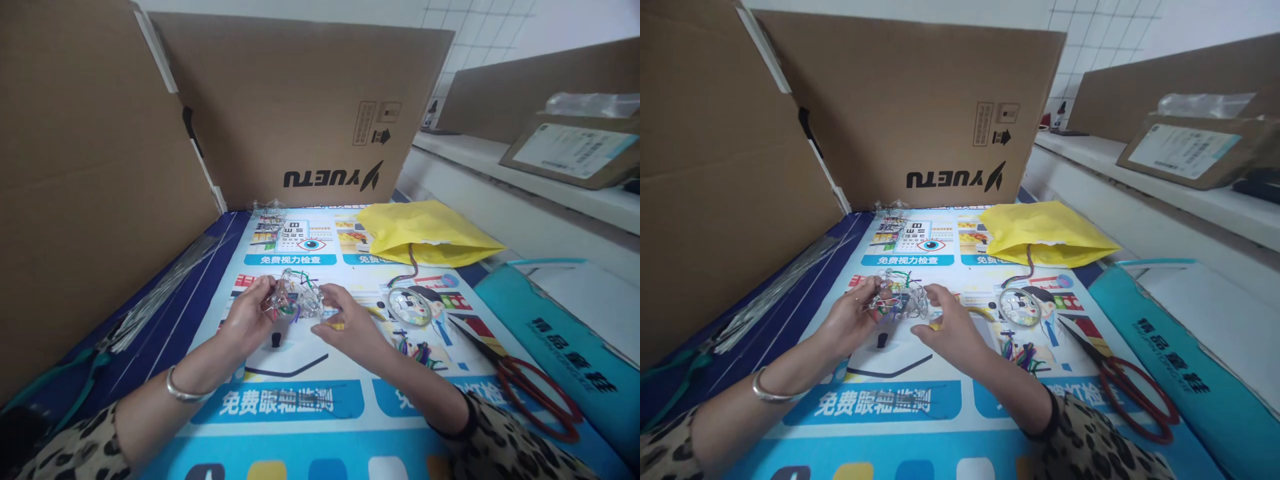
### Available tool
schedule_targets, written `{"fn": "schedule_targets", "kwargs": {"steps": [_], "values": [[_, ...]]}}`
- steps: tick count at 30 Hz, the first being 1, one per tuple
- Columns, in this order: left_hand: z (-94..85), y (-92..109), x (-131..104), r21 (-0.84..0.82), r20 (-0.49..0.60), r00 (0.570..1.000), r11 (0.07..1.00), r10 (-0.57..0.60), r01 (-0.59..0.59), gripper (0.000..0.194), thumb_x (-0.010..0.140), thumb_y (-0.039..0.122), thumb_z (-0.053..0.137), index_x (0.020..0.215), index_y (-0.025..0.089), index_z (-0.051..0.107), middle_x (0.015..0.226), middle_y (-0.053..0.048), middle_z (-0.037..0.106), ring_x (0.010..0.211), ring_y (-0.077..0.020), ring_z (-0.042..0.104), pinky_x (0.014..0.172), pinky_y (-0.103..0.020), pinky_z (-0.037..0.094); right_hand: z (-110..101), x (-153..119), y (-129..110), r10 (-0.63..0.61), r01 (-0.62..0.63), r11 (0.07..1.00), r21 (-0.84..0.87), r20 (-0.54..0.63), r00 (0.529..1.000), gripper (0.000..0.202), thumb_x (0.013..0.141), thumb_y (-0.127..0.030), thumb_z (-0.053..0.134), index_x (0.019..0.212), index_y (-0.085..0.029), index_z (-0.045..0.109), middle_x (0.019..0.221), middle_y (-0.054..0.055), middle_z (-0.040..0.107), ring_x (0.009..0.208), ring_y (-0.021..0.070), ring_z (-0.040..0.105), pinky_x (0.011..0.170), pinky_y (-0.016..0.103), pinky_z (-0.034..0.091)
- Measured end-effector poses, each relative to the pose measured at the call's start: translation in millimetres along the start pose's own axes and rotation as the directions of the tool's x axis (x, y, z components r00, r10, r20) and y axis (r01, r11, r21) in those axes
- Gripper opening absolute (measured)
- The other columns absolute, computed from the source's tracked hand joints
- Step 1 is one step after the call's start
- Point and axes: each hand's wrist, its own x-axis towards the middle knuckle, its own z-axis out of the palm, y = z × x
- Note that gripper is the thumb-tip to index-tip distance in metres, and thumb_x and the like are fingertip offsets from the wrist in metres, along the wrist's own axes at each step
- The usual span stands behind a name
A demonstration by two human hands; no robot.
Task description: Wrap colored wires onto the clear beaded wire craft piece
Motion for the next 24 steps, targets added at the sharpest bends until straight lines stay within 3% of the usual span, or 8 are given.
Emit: {"fn": "schedule_targets", "kwargs": {"steps": [3, 7, 13, 18, 21, 24], "values": [[1.6, -6.5, -3.4, -0.033, 0.013, 1.0, 0.999, -0.013, 0.013, 0.005, 0.082, 0.015, 0.059, 0.077, 0.013, 0.058, 0.073, -0.001, 0.059, 0.061, -0.0101, 0.058, 0.054, -0.021, 0.052, 11.5, 1.8, -1.4, 0.08, -0.066, 0.942, 0.33, -0.027, 0.996, 0.047, 0.069, -0.025, 0.068, 0.108, -0.024, 0.043, 0.112, 0.007, 0.054, 0.104, 0.0205, 0.053, 0.069, 0.029, 0.051], [3.7, -10.8, -5.7, -0.038, -0.047, 0.998, 0.998, -0.046, 0.044, 0.003, 0.081, 0.011, 0.058, 0.08, 0.014, 0.058, 0.072, -0.001, 0.06, 0.057, -0.009, 0.057, 0.046, -0.017, 0.05, 14.2, 3.5, -6.7, 0.115, -0.074, 0.87, 0.487, -0.055, 0.992, 0.037, 0.067, -0.028, 0.069, 0.093, -0.023, 0.044, 0.091, 0.001, 0.052, 0.087, 0.0154, 0.053, 0.062, 0.023, 0.05], [7.3, -14.1, -8.9, -0.05, -0.025, 0.996, 0.995, -0.09, 0.088, 0.005, 0.083, 0.011, 0.055, 0.08, 0.014, 0.055, 0.072, -0.001, 0.059, 0.056, -0.0087, 0.057, 0.048, -0.018, 0.05, 14.9, 4.3, -8.9, 0.213, -0.171, 0.794, 0.584, -0.004, 0.977, 0.029, 0.074, -0.032, 0.059, 0.098, -0.025, 0.046, 0.092, 0.0, 0.053, 0.071, 0.012, 0.055, 0.043, 0.017, 0.044], [5.2, -15.2, -7.5, -0.087, 0.067, 0.994, 0.992, -0.086, 0.091, 0.008, 0.082, 0.01, 0.055, 0.075, 0.014, 0.053, 0.066, 0.001, 0.056, 0.053, -0.0084, 0.054, 0.05, -0.019, 0.049, 13.6, 6.3, -2.0, 0.231, -0.175, 0.795, 0.582, -0.024, 0.973, 0.016, 0.08, -0.034, 0.056, 0.081, -0.021, 0.046, 0.064, -0.005, 0.055, 0.053, 0.0093, 0.054, 0.042, 0.018, 0.042], [-0.4, -9.5, -0.2, -0.071, 0.007, 0.999, 0.997, -0.039, 0.039, 0.009, 0.082, 0.012, 0.055, 0.074, 0.014, 0.055, 0.064, 0.001, 0.055, 0.052, -0.0084, 0.054, 0.049, -0.019, 0.048, 6.6, 8.8, 2.2, 0.219, -0.149, 0.794, 0.589, -0.049, 0.974, 0.018, 0.08, -0.034, 0.057, 0.077, -0.02, 0.046, 0.056, -0.006, 0.054, 0.044, 0.0079, 0.051, 0.044, 0.02, 0.043], [-5.0, -1.2, 5.7, -0.002, -0.045, 0.999, 1.0, -0.006, 0.006, 0.008, 0.081, 0.014, 0.058, 0.073, 0.014, 0.055, 0.065, 0.001, 0.055, 0.054, -0.0094, 0.055, 0.048, -0.02, 0.046, -0.2, 10.6, 5.1, 0.17, -0.102, 0.808, 0.581, -0.063, 0.983, 0.017, 0.08, -0.033, 0.059, 0.08, -0.02, 0.048, 0.063, -0.005, 0.057, 0.049, 0.0078, 0.054, 0.047, 0.02, 0.046]]}}
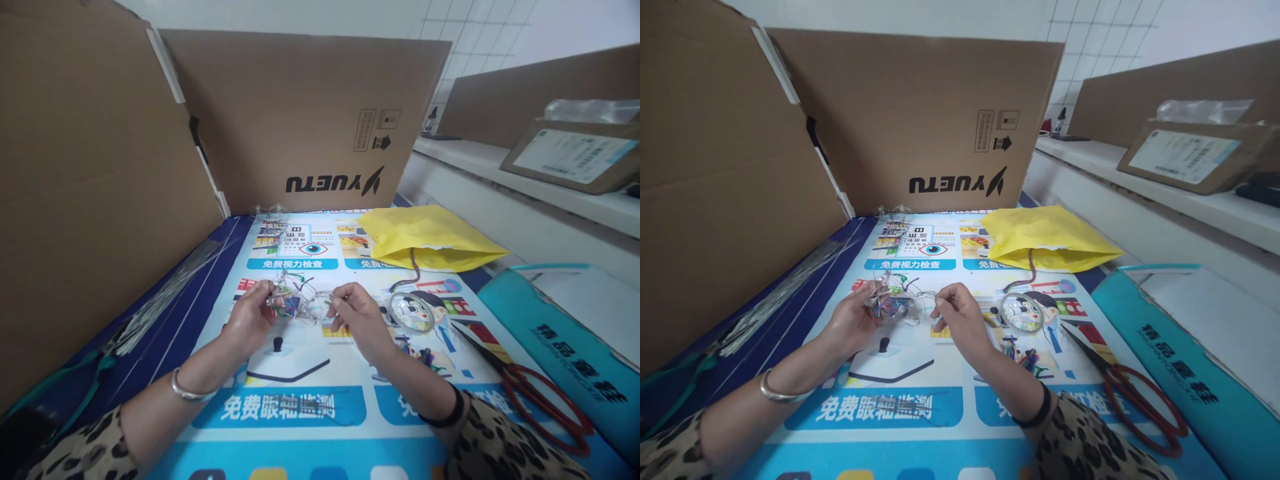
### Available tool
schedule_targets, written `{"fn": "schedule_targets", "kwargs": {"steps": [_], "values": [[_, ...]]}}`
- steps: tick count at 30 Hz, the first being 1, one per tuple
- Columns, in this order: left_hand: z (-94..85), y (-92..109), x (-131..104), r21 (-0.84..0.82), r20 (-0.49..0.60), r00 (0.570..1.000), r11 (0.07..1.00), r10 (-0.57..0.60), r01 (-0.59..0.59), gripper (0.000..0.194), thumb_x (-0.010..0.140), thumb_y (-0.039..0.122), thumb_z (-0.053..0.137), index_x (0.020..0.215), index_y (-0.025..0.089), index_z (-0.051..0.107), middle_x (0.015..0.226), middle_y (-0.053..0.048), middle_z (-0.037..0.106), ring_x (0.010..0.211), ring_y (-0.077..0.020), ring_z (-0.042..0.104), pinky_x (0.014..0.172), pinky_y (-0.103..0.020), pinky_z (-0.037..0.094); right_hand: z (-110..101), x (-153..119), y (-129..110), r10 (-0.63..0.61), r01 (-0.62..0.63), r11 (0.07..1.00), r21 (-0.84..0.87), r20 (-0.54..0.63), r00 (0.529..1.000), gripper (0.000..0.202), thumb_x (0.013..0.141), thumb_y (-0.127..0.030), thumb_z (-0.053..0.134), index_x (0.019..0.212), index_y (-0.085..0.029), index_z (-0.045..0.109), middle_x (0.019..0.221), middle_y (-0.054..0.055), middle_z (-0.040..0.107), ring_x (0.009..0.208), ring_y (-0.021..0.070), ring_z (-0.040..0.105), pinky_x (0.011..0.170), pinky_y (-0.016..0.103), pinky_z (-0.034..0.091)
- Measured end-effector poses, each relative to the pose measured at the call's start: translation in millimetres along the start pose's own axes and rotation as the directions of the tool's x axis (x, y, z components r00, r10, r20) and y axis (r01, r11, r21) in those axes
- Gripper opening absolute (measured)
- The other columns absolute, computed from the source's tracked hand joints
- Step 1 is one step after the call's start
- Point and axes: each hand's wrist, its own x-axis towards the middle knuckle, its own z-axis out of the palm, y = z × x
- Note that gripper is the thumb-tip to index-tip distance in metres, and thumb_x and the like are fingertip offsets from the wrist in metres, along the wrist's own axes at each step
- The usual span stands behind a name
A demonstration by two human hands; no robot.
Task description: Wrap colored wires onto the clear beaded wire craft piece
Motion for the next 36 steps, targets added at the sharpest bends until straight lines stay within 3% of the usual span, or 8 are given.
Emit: {"fn": "schedule_targets", "kwargs": {"steps": [2, 5, 10, 16, 19, 24, 29, 36], "values": [[-1.1, 4.8, 0.6, 0.059, 0.044, 0.999, 0.998, -0.022, 0.02, 0.008, 0.08, 0.018, 0.06, 0.074, 0.015, 0.055, 0.07, 0.0, 0.057, 0.058, -0.0111, 0.057, 0.049, -0.021, 0.047, -2.7, 0.7, -0.1, -0.039, 0.038, 0.999, 0.003, 0.021, 0.999, 0.017, 0.081, -0.033, 0.059, 0.082, -0.019, 0.05, 0.076, -0.002, 0.059, 0.059, 0.009, 0.058, 0.049, 0.021, 0.049], [-1.7, 10.0, -1.2, 0.11, 0.197, 0.976, 0.991, -0.096, 0.075, 0.01, 0.078, 0.02, 0.062, 0.085, 0.02, 0.055, 0.085, 0.0, 0.06, 0.071, -0.0148, 0.061, 0.056, -0.025, 0.049, -4.8, 0.8, 0.4, -0.052, 0.052, 0.998, 0.041, 0.006, 0.999, 0.018, 0.081, -0.034, 0.06, 0.083, -0.02, 0.049, 0.092, 0.002, 0.058, 0.072, 0.0116, 0.062, 0.05, 0.02, 0.051], [-8.7, 14.8, 2.5, 0.213, 0.428, 0.888, 0.974, -0.166, 0.08, 0.043, 0.07, 0.004, 0.055, 0.106, 0.027, 0.051, 0.109, -0.002, 0.057, 0.091, -0.02, 0.06, 0.068, -0.032, 0.05, -7.7, 1.3, 2.4, -0.007, 0.009, 0.995, 0.098, -0.024, 1.0, 0.021, 0.08, -0.035, 0.062, 0.083, -0.021, 0.046, 0.09, 0.001, 0.06, 0.074, 0.0127, 0.064, 0.048, 0.019, 0.05], [-15.3, 16.1, 7.6, 0.302, 0.498, 0.83, 0.948, -0.251, 0.105, 0.032, 0.073, 0.006, 0.057, 0.101, 0.021, 0.053, 0.11, -0.006, 0.057, 0.091, -0.0198, 0.06, 0.07, -0.029, 0.048, -8.8, 1.1, 8.9, 0.005, -0.008, 0.991, 0.136, 0.024, 1.0, 0.019, 0.082, -0.033, 0.061, 0.084, -0.021, 0.046, 0.096, 0.002, 0.064, 0.076, 0.0142, 0.066, 0.049, 0.02, 0.051], [-15.5, 15.4, 6.7, 0.278, 0.548, 0.805, 0.957, -0.227, 0.081, 0.029, 0.071, 0.006, 0.061, 0.097, 0.019, 0.055, 0.095, -0.004, 0.06, 0.083, -0.0161, 0.06, 0.069, -0.026, 0.046, -9.7, 0.4, 10.7, 0.022, -0.026, 0.989, 0.149, 0.033, 0.999, 0.018, 0.082, -0.032, 0.062, 0.085, -0.022, 0.047, 0.097, 0.003, 0.066, 0.074, 0.013, 0.064, 0.049, 0.02, 0.051], [-16.8, 14.5, 6.3, 0.294, 0.509, 0.834, 0.953, -0.215, 0.066, 0.028, 0.066, 0.008, 0.066, 0.09, 0.018, 0.056, 0.082, -0.001, 0.06, 0.071, -0.0123, 0.058, 0.063, -0.023, 0.044, -9.8, -0.5, 7.2, 0.075, -0.088, 0.972, 0.217, 0.065, 0.995, 0.016, 0.079, -0.027, 0.064, 0.085, -0.021, 0.05, 0.096, 0.004, 0.066, 0.072, 0.0128, 0.06, 0.047, 0.021, 0.051], [-17.9, 14.3, 7.3, 0.33, 0.469, 0.854, 0.942, -0.224, 0.066, 0.031, 0.066, 0.012, 0.071, 0.092, 0.018, 0.055, 0.086, -0.002, 0.061, 0.076, -0.0136, 0.06, 0.067, -0.025, 0.045, -10.0, -1.1, 1.0, 0.154, -0.196, 0.921, 0.337, 0.148, 0.977, 0.016, 0.077, -0.029, 0.064, 0.086, -0.021, 0.053, 0.096, 0.004, 0.065, 0.074, 0.0146, 0.06, 0.048, 0.022, 0.05], [-20.0, 12.1, 8.0, 0.346, 0.428, 0.883, 0.938, -0.195, 0.039, 0.034, 0.067, 0.014, 0.074, 0.095, 0.02, 0.055, 0.094, -0.002, 0.062, 0.082, -0.0154, 0.061, 0.072, -0.027, 0.046, -12.2, -2.3, 0.4, 0.136, -0.24, 0.88, 0.411, 0.267, 0.954, 0.021, 0.081, -0.029, 0.06, 0.101, -0.024, 0.055, 0.111, 0.005, 0.058, 0.088, 0.0172, 0.058, 0.058, 0.027, 0.052]]}}
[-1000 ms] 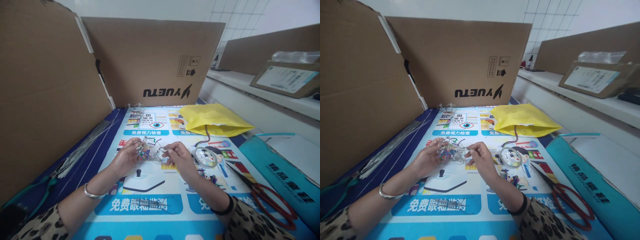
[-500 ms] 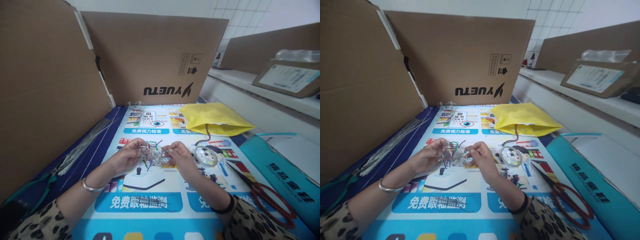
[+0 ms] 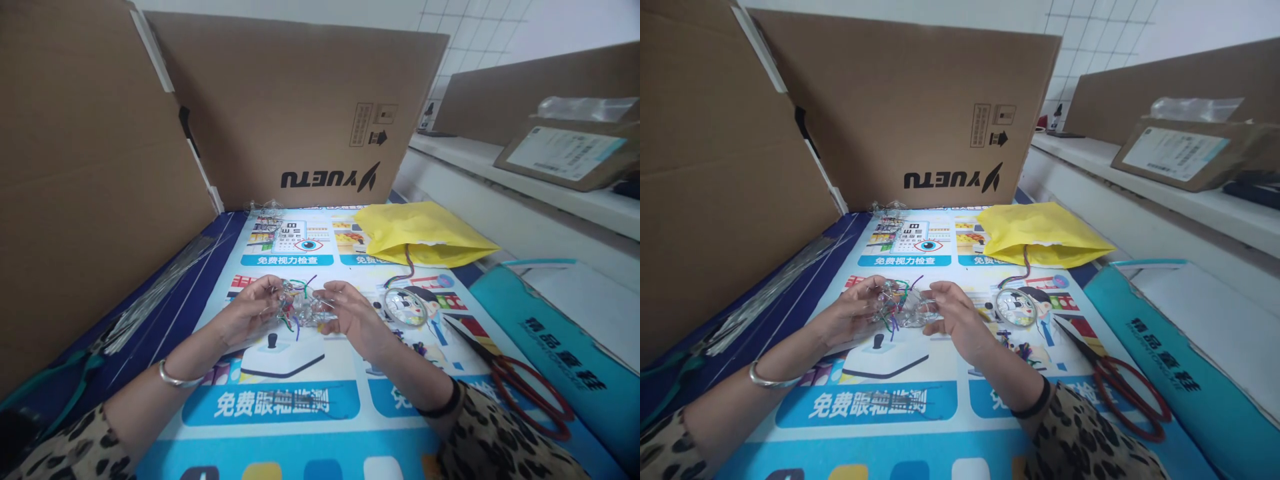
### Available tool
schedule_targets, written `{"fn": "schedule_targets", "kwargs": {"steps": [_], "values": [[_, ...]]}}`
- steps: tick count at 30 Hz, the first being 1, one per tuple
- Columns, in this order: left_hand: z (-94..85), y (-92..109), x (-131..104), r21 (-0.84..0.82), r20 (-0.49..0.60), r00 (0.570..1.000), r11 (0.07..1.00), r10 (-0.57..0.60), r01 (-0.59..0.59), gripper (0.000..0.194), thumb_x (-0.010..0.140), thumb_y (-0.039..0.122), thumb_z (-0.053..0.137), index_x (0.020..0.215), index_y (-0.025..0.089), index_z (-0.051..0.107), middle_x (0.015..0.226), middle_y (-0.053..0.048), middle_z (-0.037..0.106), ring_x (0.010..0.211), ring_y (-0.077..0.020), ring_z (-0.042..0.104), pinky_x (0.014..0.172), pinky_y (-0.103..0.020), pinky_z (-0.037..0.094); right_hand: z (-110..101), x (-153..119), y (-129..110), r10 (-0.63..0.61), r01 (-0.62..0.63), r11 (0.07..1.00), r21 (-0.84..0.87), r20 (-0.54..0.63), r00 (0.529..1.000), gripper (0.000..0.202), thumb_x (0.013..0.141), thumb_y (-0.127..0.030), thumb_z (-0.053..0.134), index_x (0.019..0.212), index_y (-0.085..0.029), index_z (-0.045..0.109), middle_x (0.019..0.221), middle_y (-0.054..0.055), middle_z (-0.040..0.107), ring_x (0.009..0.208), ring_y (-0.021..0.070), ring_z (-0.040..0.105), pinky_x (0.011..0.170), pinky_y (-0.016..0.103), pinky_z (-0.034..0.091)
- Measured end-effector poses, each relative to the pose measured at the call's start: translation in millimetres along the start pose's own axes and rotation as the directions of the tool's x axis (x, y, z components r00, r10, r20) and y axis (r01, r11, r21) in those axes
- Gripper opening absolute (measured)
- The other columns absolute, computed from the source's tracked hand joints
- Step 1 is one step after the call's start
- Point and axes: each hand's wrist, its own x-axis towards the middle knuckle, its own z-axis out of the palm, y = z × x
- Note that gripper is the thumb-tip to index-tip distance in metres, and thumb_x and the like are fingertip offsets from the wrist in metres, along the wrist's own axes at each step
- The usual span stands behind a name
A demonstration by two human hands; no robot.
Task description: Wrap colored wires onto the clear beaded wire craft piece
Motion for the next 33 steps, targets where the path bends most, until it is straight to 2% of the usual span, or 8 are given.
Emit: {"fn": "schedule_targets", "kwargs": {"steps": [7, 14, 18, 21, 24, 27, 30, 33], "values": [[3.1, -0.8, 0.6, 0.036, -0.006, 1.0, 0.999, 0.0, 0.0, 0.031, 0.069, 0.015, 0.072, 0.096, 0.02, 0.057, 0.093, -0.002, 0.062, 0.081, -0.0148, 0.061, 0.071, -0.026, 0.046, 4.1, -2.7, 0.2, -0.039, 0.04, 0.998, -0.044, 0.026, 0.999, 0.035, 0.069, -0.013, 0.068, 0.1, -0.025, 0.057, 0.111, 0.004, 0.055, 0.087, 0.016, 0.056, 0.067, 0.029, 0.051], [7.7, -4.4, -1.3, 0.072, 0.116, 0.993, 0.997, 0.023, -0.031, 0.039, 0.067, 0.014, 0.073, 0.102, 0.02, 0.057, 0.106, -0.005, 0.056, 0.088, -0.0163, 0.057, 0.074, -0.028, 0.046, 6.7, -2.3, 0.3, -0.081, 0.079, 0.991, -0.107, -0.016, 0.997, 0.033, 0.066, -0.013, 0.069, 0.096, -0.024, 0.059, 0.103, 0.003, 0.056, 0.087, 0.0162, 0.054, 0.062, 0.026, 0.049], [9.2, -7.4, -1.6, 0.221, 0.126, 0.992, 0.974, 0.013, -0.041, 0.037, 0.069, 0.013, 0.071, 0.103, 0.021, 0.057, 0.106, -0.005, 0.054, 0.082, -0.0141, 0.056, 0.07, -0.027, 0.046, 9.3, -1.8, -1.1, -0.088, 0.08, 0.987, -0.139, -0.053, 0.995, 0.033, 0.064, -0.013, 0.071, 0.093, -0.023, 0.06, 0.098, 0.002, 0.056, 0.082, 0.0149, 0.053, 0.057, 0.023, 0.046], [9.7, -6.7, 0.0, 0.426, 0.14, 0.99, 0.9, 0.033, -0.09, 0.031, 0.071, 0.016, 0.071, 0.099, 0.021, 0.059, 0.105, -0.005, 0.055, 0.089, -0.017, 0.055, 0.075, -0.03, 0.046, 11.2, -2.4, -1.8, -0.083, 0.072, 0.984, -0.164, -0.061, 0.995, 0.031, 0.063, -0.014, 0.072, 0.091, -0.024, 0.062, 0.096, 0.001, 0.057, 0.079, 0.0142, 0.053, 0.057, 0.023, 0.044], [10.2, -3.2, 1.5, 0.636, 0.202, 0.977, 0.749, 0.073, -0.187, 0.017, 0.071, 0.018, 0.069, 0.088, 0.021, 0.066, 0.108, -0.006, 0.055, 0.1, -0.0208, 0.053, 0.083, -0.032, 0.043, 11.8, -2.8, -2.0, -0.07, 0.057, 0.983, -0.176, -0.068, 0.995, 0.029, 0.063, -0.016, 0.073, 0.089, -0.023, 0.063, 0.09, 0.001, 0.058, 0.073, 0.0132, 0.052, 0.056, 0.023, 0.043], [10.9, 0.0, 2.3, 0.73, 0.271, 0.958, 0.628, 0.095, -0.268, 0.005, 0.076, 0.02, 0.063, 0.075, 0.021, 0.068, 0.103, -0.005, 0.058, 0.098, -0.0208, 0.053, 0.086, -0.033, 0.04, 10.7, -3.1, -1.1, -0.049, 0.041, 0.982, -0.186, -0.04, 0.998, 0.029, 0.064, -0.017, 0.073, 0.091, -0.023, 0.063, 0.087, 0.001, 0.059, 0.073, 0.0132, 0.053, 0.06, 0.025, 0.044], [11.7, 0.4, 2.3, 0.727, 0.281, 0.949, 0.615, 0.14, -0.306, 0.018, 0.084, 0.024, 0.054, 0.071, 0.02, 0.067, 0.096, -0.005, 0.059, 0.096, -0.0205, 0.052, 0.086, -0.032, 0.038, 9.5, -4.0, 1.3, -0.023, 0.028, 0.975, -0.22, 0.022, 0.999, 0.034, 0.065, -0.016, 0.072, 0.097, -0.023, 0.062, 0.089, 0.001, 0.06, 0.078, 0.0146, 0.055, 0.067, 0.027, 0.045], [12.3, -1.7, 1.7, 0.717, 0.175, 0.952, 0.629, 0.252, -0.299, 0.031, 0.09, 0.03, 0.045, 0.065, 0.018, 0.061, 0.09, -0.005, 0.057, 0.088, -0.0184, 0.052, 0.081, -0.029, 0.038, 9.6, -4.8, 4.4, -0.011, 0.013, 0.947, -0.321, 0.01, 1.0, 0.032, 0.065, -0.013, 0.069, 0.095, -0.023, 0.063, 0.086, 0.0, 0.06, 0.078, 0.0145, 0.054, 0.068, 0.027, 0.044]]}}
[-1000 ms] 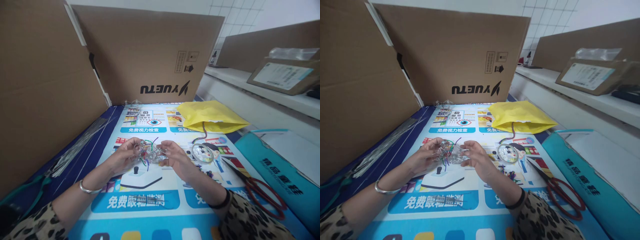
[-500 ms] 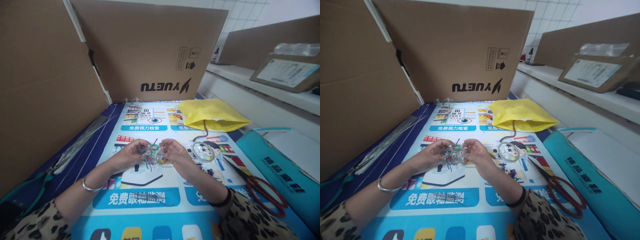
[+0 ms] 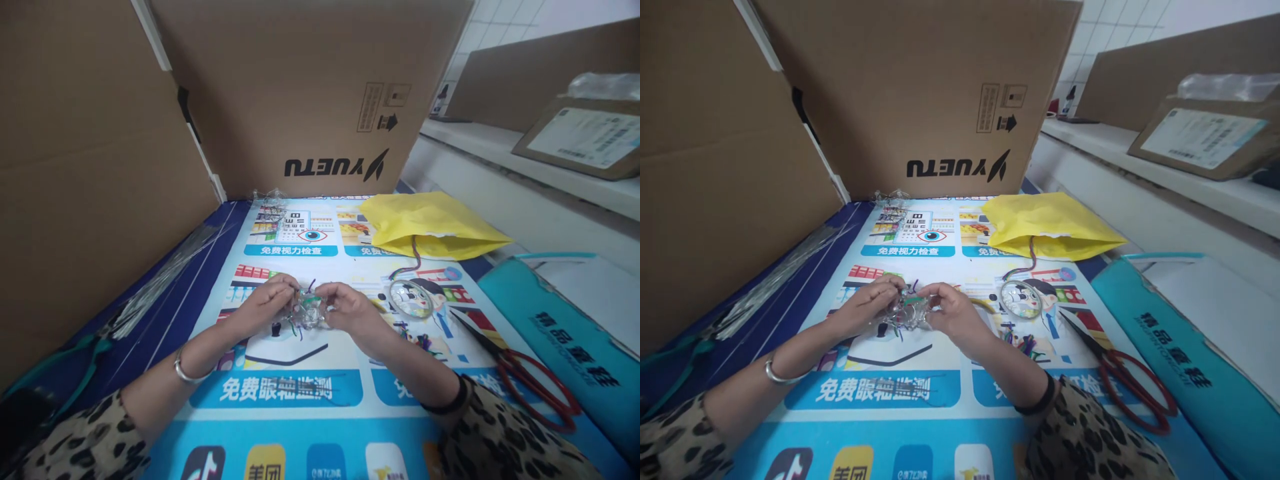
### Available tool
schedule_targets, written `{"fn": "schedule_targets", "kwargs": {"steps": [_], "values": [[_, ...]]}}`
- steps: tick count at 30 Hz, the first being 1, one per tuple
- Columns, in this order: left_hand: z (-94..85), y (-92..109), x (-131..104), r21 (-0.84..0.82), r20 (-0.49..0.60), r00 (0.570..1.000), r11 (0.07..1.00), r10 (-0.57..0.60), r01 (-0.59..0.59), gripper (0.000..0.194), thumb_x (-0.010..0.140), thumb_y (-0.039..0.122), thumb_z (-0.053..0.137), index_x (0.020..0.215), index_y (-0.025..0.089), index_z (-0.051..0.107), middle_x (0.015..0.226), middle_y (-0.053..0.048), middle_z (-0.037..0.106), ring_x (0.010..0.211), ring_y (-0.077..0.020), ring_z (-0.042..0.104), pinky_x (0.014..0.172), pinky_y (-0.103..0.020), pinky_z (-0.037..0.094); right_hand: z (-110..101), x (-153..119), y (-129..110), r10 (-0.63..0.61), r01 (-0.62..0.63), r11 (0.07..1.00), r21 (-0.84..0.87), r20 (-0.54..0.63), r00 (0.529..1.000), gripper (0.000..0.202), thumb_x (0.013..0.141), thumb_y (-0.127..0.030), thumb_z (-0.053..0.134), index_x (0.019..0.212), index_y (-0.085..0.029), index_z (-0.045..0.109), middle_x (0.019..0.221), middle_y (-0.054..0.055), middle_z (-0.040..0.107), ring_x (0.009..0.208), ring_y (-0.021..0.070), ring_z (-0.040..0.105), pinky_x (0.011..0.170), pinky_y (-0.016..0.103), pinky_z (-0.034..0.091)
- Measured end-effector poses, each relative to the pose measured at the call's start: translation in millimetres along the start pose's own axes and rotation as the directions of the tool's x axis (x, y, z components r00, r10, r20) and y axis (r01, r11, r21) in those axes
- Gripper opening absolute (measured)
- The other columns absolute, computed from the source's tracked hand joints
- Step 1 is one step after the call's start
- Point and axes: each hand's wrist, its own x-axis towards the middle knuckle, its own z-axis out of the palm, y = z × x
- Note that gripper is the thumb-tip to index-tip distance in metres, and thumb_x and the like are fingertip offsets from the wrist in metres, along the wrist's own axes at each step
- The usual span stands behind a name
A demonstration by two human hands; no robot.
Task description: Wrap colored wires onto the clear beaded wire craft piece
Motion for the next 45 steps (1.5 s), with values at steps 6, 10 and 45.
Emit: {"fn": "schedule_targets", "kwargs": {"steps": [6, 10, 45], "values": [[3.9, -6.7, -3.1, -0.169, -0.267, 0.956, 0.983, -0.122, 0.078, 0.03, 0.09, 0.04, 0.044, 0.074, 0.018, 0.058, 0.072, -0.001, 0.052, 0.066, -0.0141, 0.048, 0.066, -0.025, 0.039, -4.1, 1.8, 0.0, 0.013, -0.016, 0.999, -0.04, -0.079, 0.997, 0.03, 0.064, -0.013, 0.067, 0.092, -0.023, 0.063, 0.083, 0.0, 0.062, 0.075, 0.0145, 0.055, 0.068, 0.028, 0.044], [6.5, -11.9, -4.4, -0.388, -0.238, 0.944, 0.913, -0.228, 0.123, 0.025, 0.086, 0.042, 0.052, 0.084, 0.019, 0.062, 0.071, 0.0, 0.053, 0.064, -0.0134, 0.048, 0.066, -0.025, 0.041, -11.0, 4.4, 0.1, 0.006, -0.002, 0.998, 0.057, -0.076, 0.997, 0.027, 0.063, -0.013, 0.069, 0.088, -0.023, 0.064, 0.087, 0.001, 0.063, 0.079, 0.0164, 0.057, 0.07, 0.031, 0.045], [7.5, 32.5, -5.1, 0.406, 0.162, 0.951, 0.86, 0.264, -0.308, 0.028, 0.083, 0.024, 0.057, 0.109, 0.032, 0.064, 0.123, -0.007, 0.048, 0.118, -0.0279, 0.039, 0.098, -0.042, 0.029, -14.6, 6.5, 5.0, -0.018, 0.028, 0.998, 0.064, -0.147, 0.989, 0.01, 0.064, -0.014, 0.072, 0.071, -0.02, 0.067, 0.096, 0.0, 0.06, 0.072, 0.0114, 0.054, 0.059, 0.024, 0.04]]}}
